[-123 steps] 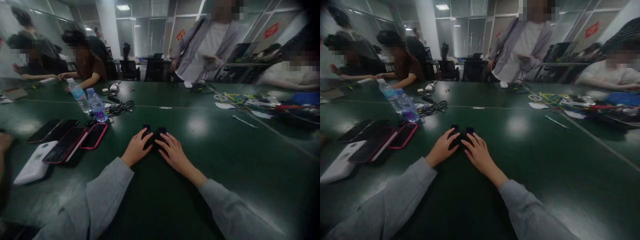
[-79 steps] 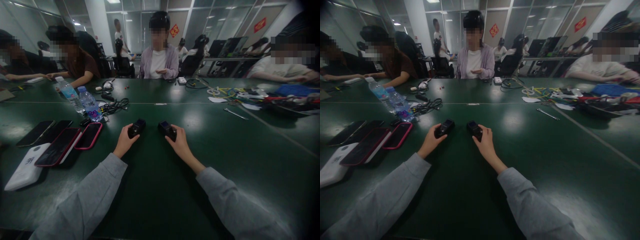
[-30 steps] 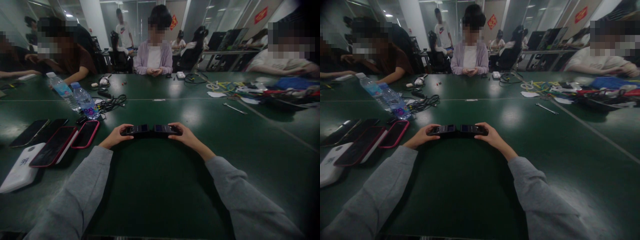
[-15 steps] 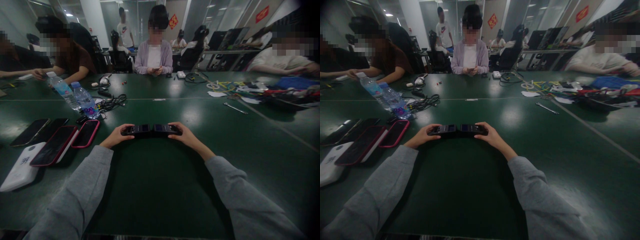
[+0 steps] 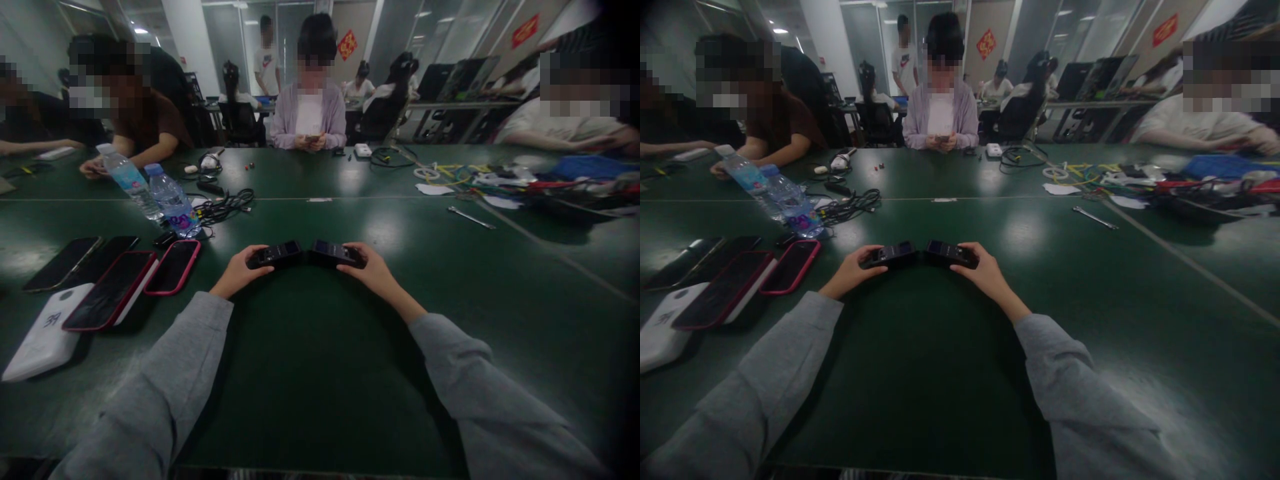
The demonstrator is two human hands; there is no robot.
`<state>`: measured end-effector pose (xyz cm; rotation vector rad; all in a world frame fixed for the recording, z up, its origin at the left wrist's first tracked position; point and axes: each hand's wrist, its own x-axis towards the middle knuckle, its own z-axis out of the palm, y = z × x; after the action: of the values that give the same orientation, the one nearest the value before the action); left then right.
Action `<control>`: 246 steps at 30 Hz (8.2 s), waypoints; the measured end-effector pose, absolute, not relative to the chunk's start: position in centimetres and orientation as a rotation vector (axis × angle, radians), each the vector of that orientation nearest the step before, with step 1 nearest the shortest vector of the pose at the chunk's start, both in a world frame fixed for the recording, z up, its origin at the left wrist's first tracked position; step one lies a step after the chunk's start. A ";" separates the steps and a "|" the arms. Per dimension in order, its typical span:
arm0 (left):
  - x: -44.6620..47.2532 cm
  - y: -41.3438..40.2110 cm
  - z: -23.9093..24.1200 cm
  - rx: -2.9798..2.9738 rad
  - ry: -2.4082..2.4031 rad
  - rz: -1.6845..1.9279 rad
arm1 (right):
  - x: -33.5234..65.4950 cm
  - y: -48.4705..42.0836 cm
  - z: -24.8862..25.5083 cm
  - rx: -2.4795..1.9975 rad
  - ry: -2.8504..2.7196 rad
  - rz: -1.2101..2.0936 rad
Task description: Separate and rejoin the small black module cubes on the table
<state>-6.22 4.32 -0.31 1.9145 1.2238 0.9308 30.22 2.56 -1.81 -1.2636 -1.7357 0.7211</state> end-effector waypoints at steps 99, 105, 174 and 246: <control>-3.7 2.4 0.2 2.673 1.587 0.927 | 23.9 -0.9 0.9 -1.408 -1.880 -0.052; -3.5 2.2 0.4 2.664 1.605 0.910 | 21.7 -0.4 -0.1 -1.493 -2.008 -0.031; -3.3 2.6 -0.4 2.791 1.324 0.848 | 21.0 -1.1 0.0 -1.259 -2.459 -0.279; -3.7 2.4 0.1 2.719 1.524 0.967 | 22.3 -0.5 0.1 -1.356 -2.144 -0.118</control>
<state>-3.66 2.44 0.10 2.7193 1.5242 0.9674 22.35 -0.53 0.11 -1.3559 -2.1440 -0.1184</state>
